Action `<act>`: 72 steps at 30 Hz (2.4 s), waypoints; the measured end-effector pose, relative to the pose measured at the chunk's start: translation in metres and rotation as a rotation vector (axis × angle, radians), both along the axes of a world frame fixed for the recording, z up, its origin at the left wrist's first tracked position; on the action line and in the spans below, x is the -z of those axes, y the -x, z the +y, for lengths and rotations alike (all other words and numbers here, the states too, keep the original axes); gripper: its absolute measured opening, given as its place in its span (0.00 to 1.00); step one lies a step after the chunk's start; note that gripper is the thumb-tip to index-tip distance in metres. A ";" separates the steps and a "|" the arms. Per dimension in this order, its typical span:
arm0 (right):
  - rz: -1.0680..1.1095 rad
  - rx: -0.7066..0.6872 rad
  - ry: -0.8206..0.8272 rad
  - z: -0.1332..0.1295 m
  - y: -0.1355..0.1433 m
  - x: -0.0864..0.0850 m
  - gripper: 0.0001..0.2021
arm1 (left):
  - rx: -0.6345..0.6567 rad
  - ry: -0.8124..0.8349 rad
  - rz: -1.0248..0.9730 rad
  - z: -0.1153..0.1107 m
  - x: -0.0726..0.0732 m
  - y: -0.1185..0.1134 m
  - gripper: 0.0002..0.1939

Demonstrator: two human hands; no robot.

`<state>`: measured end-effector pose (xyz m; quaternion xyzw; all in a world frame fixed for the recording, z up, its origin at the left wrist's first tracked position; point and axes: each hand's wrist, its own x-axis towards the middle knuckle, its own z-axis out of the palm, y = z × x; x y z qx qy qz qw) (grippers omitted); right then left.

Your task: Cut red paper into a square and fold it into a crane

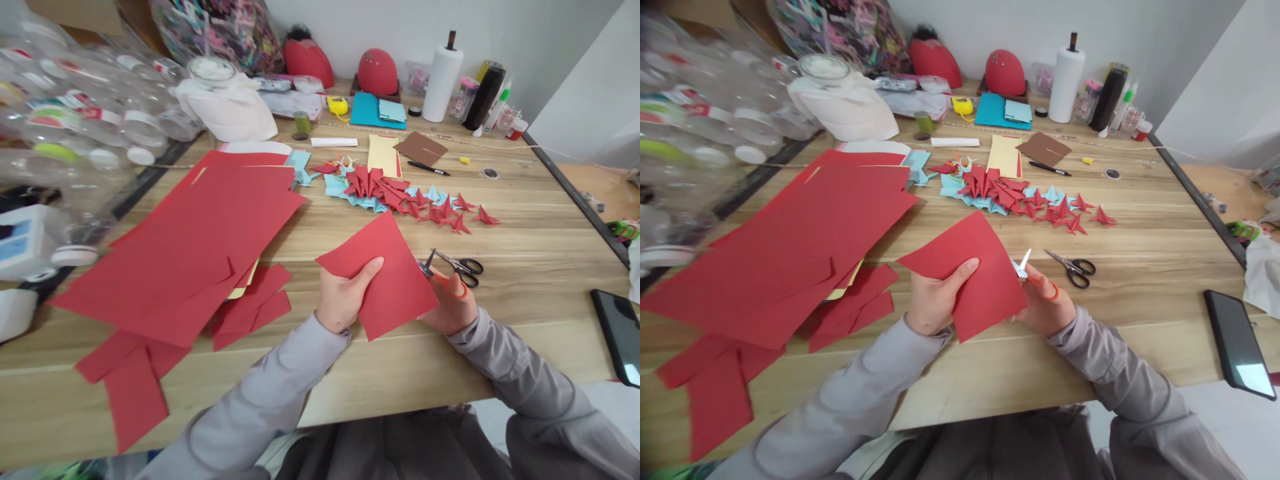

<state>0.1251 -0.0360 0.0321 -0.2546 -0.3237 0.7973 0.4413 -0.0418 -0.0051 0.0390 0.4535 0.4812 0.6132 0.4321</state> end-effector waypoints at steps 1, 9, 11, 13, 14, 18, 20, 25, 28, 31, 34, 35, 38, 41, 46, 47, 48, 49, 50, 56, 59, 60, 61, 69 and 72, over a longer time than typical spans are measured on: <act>0.000 -0.002 -0.004 0.000 0.000 -0.001 0.31 | 0.005 0.010 -0.010 0.000 0.000 0.000 0.16; -0.038 -0.013 -0.030 0.005 -0.002 -0.008 0.29 | 0.206 0.233 -0.309 -0.002 0.000 -0.001 0.18; -0.041 -0.018 -0.026 0.006 -0.002 -0.008 0.29 | 0.240 0.291 -0.380 -0.004 -0.002 -0.002 0.18; -0.046 -0.024 -0.017 0.006 -0.003 -0.009 0.29 | 0.263 0.346 -0.440 -0.004 -0.006 -0.001 0.17; -0.048 -0.022 -0.013 0.006 -0.003 -0.009 0.28 | 0.280 0.377 -0.468 -0.003 -0.008 0.001 0.16; -0.067 -0.001 -0.023 0.007 -0.001 -0.014 0.24 | 0.339 0.461 -0.540 0.004 -0.015 0.011 0.12; -0.084 -0.004 -0.036 0.006 -0.001 -0.016 0.24 | 0.363 0.484 -0.542 0.006 -0.016 0.013 0.13; -0.089 -0.024 -0.032 0.006 -0.002 -0.014 0.25 | 0.344 0.466 -0.469 0.006 -0.015 0.011 0.17; -0.056 -0.090 0.019 0.007 -0.006 -0.009 0.27 | 0.300 0.426 -0.438 0.006 -0.013 0.009 0.16; -0.009 -0.189 0.066 0.009 -0.009 -0.003 0.31 | 0.272 0.390 -0.390 0.007 -0.011 0.010 0.16; 0.012 -0.207 0.088 0.008 -0.011 0.000 0.30 | 0.289 0.385 -0.342 0.007 -0.010 0.011 0.17; 0.013 -0.200 0.094 0.007 -0.011 0.000 0.29 | 0.299 0.389 -0.334 0.007 -0.010 0.012 0.17; 0.001 -0.173 0.101 0.006 -0.010 -0.001 0.26 | 0.313 0.399 -0.329 0.006 -0.010 0.012 0.17; -0.019 -0.143 0.095 0.006 -0.008 -0.003 0.25 | 0.305 0.399 -0.331 0.005 -0.011 0.011 0.17; -0.032 -0.090 0.070 0.007 -0.005 -0.005 0.28 | 0.267 0.367 -0.339 0.005 -0.011 0.011 0.15; -0.031 -0.078 0.060 0.007 -0.005 -0.005 0.28 | 0.259 0.359 -0.340 0.005 -0.011 0.010 0.15; -0.032 -0.067 0.049 0.007 -0.004 -0.005 0.29 | 0.253 0.355 -0.341 0.005 -0.010 0.010 0.14; -0.033 -0.058 0.036 0.007 -0.004 -0.005 0.28 | 0.251 0.357 -0.341 0.005 -0.010 0.010 0.14; -0.034 -0.049 0.020 0.007 -0.003 -0.005 0.27 | 0.254 0.365 -0.341 0.005 -0.010 0.010 0.13; -0.004 0.003 -0.004 0.007 -0.001 -0.003 0.27 | 0.277 0.405 -0.348 0.007 -0.008 0.012 0.14; -0.012 0.013 0.001 0.007 -0.001 -0.003 0.28 | 0.279 0.401 -0.346 0.008 -0.008 0.013 0.14; -0.021 0.015 0.000 0.006 -0.001 -0.003 0.29 | 0.278 0.401 -0.347 0.008 -0.008 0.013 0.14; -0.028 0.017 -0.002 0.006 -0.001 -0.003 0.29 | 0.275 0.401 -0.351 0.008 -0.009 0.013 0.14; -0.007 -0.052 0.046 0.006 -0.001 -0.007 0.26 | 0.297 0.386 -0.345 0.005 -0.010 0.011 0.14; -0.025 -0.072 0.037 0.007 -0.003 -0.007 0.27 | 0.300 0.386 -0.321 0.005 -0.010 0.010 0.14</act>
